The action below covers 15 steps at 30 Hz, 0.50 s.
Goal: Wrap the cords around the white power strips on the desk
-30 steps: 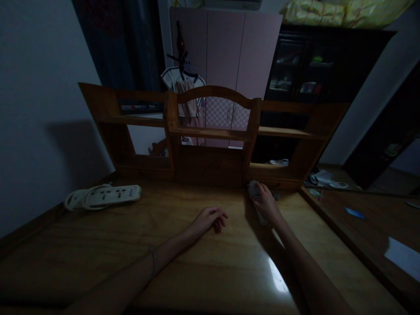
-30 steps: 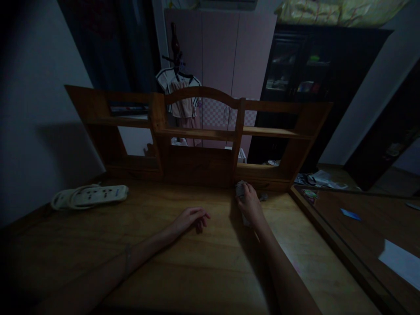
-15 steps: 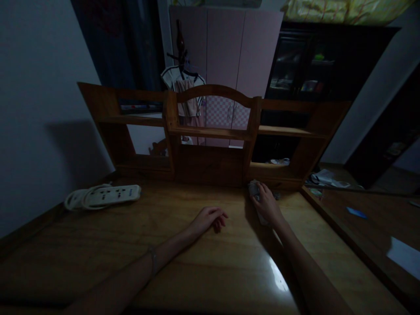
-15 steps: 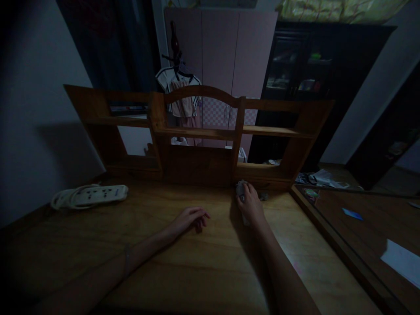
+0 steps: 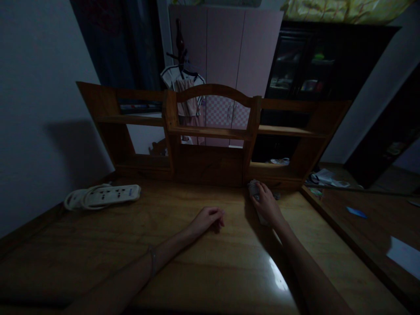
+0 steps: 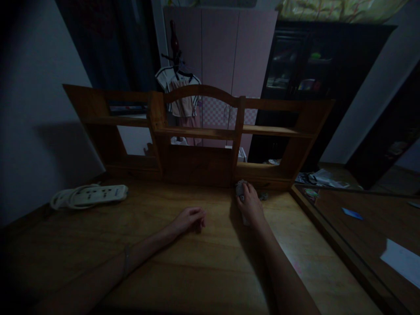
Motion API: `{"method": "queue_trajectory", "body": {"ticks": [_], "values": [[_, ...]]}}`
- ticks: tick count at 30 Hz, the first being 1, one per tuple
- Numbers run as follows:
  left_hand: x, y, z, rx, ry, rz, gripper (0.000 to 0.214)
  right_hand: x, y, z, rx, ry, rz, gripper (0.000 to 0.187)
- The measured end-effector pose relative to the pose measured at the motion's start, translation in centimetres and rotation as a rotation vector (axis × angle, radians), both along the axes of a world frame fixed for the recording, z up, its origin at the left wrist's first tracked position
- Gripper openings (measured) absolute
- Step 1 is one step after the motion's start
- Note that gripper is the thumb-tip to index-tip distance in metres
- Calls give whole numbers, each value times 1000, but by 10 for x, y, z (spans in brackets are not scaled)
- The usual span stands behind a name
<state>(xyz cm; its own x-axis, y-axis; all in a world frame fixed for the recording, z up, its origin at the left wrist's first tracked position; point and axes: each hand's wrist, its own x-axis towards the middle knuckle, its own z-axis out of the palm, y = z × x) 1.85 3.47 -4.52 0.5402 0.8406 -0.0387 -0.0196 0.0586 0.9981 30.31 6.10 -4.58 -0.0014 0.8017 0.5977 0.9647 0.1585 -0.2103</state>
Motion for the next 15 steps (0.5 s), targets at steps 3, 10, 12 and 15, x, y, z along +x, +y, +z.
{"method": "queue_trajectory", "body": {"ticks": [3,10,12,15], "values": [[0,-1,0,11,19,9,41,-1,0,1,1,1,3,59],[1,0,-3,14,-3,27,39,-2,-1,2,-11,-8,-7,58],[1,0,-4,9,-28,31,35,-3,-1,2,-15,-9,-12,58],[0,-1,-2,-1,-62,21,27,-4,-3,3,-19,-2,-10,59]]}}
